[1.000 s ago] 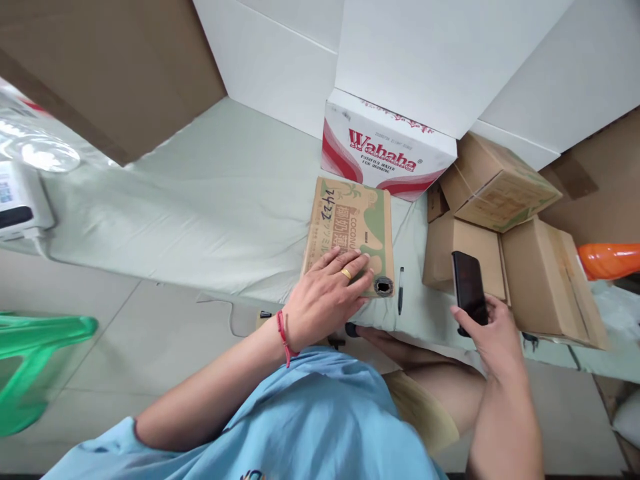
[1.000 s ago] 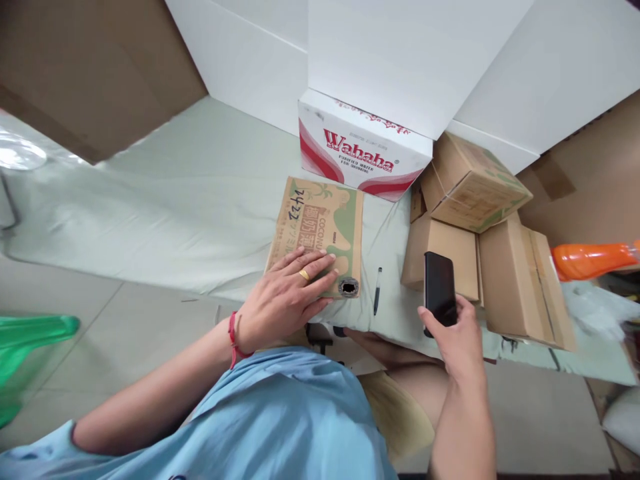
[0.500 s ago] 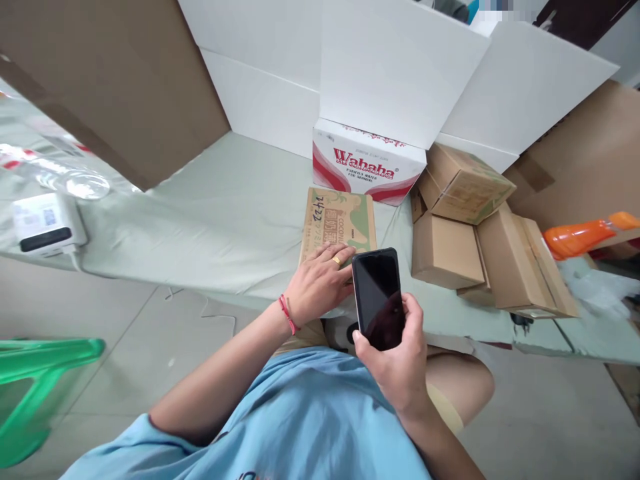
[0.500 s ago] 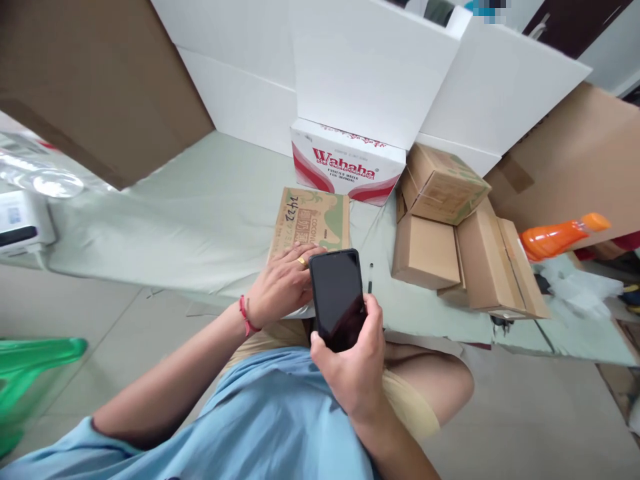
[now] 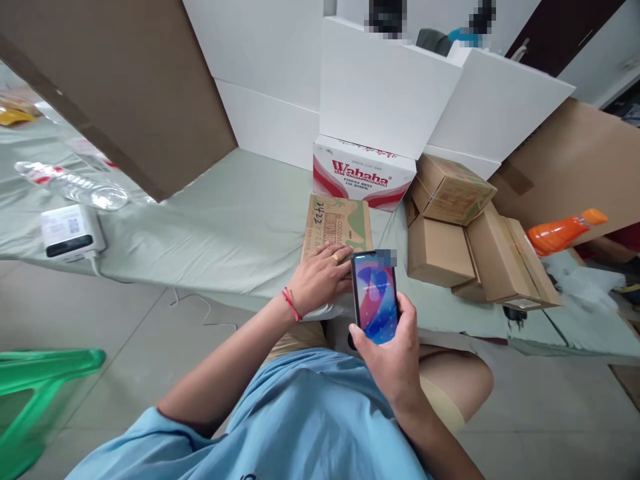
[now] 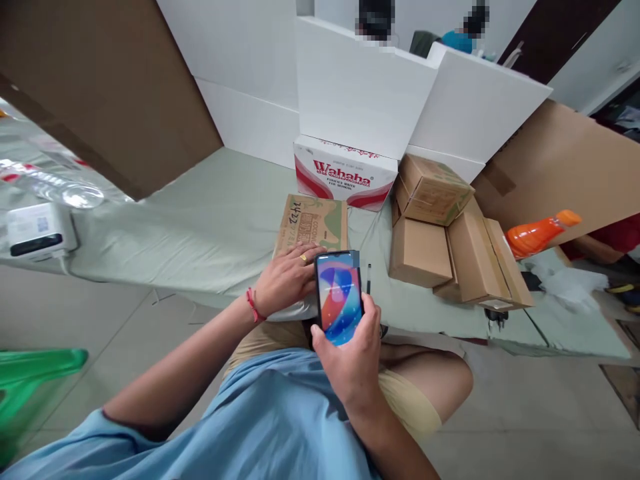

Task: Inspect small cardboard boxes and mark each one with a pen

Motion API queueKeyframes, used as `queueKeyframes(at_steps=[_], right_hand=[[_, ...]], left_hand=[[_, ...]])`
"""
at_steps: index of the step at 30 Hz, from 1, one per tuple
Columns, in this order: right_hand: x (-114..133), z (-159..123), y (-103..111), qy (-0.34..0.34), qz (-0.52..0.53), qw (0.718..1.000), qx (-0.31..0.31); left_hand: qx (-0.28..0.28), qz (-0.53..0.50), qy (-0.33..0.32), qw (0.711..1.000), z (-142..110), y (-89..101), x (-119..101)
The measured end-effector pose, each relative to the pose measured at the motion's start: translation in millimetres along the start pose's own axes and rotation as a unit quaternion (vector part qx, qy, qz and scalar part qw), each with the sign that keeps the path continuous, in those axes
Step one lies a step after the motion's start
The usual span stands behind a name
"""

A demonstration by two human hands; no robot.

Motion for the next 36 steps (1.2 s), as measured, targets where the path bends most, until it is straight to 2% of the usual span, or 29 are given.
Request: queueKeyframes(at_steps=[2,4,9,12,14,18,22,25,28,31,36], right_hand=[[-16,9,9,-0.017,-0.042,0.999,0.001],[-42,20,21,-0.054,-0.109,0.992,0.018],[-130,34,48,-0.176,-0.269,0.942,0.097],[-171,35,55,-0.2,-0.271,0.936,0.099],[-186,35,55,-0.205,-0.252,0.942,0.089],[-194,37,49,-0.196,-0.233,0.949,0.077],[-193,39,49,-0.188,-0.256,0.946,0.072],[-196,44,54,-0.175,-0.281,0.938,0.105],[-201,53,64,-0.139,-0.338,0.919,0.147],[-209,66,79,-0.1,-0.407,0.889,0.185],[-225,94,101,-0.047,-0.437,0.861,0.257]], left_hand=[[0.018,0.007,-0.002,1.0,-7,6.8,13],[0.024,0.009,0.012,1.0,-21,17.5,32],[0.006,-0.013,0.088,0.996,-78,42.2,78],[0.002,-0.037,0.103,0.994,-103,42.3,83],[-0.01,-0.045,0.103,0.994,-110,38.2,78],[-0.044,-0.016,0.132,0.99,-107,33.1,65],[-0.077,0.028,0.17,0.982,-100,40.5,51],[-0.106,0.018,0.169,0.98,-91,47.9,39],[-0.129,0.015,0.153,0.98,-79,50.4,28],[-0.143,0.019,0.136,0.98,-64,47.5,19],[-0.126,0.034,0.119,0.984,-42,32.8,8]])
Point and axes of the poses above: each hand's wrist, its own z-axis towards the middle knuckle, its own y-axis out of the back of the hand, x = y × z, the point moved 4 cm from there along z, towards the middle knuckle, and after that the axes turned 2 degrees about y, right-handed, at the moved point
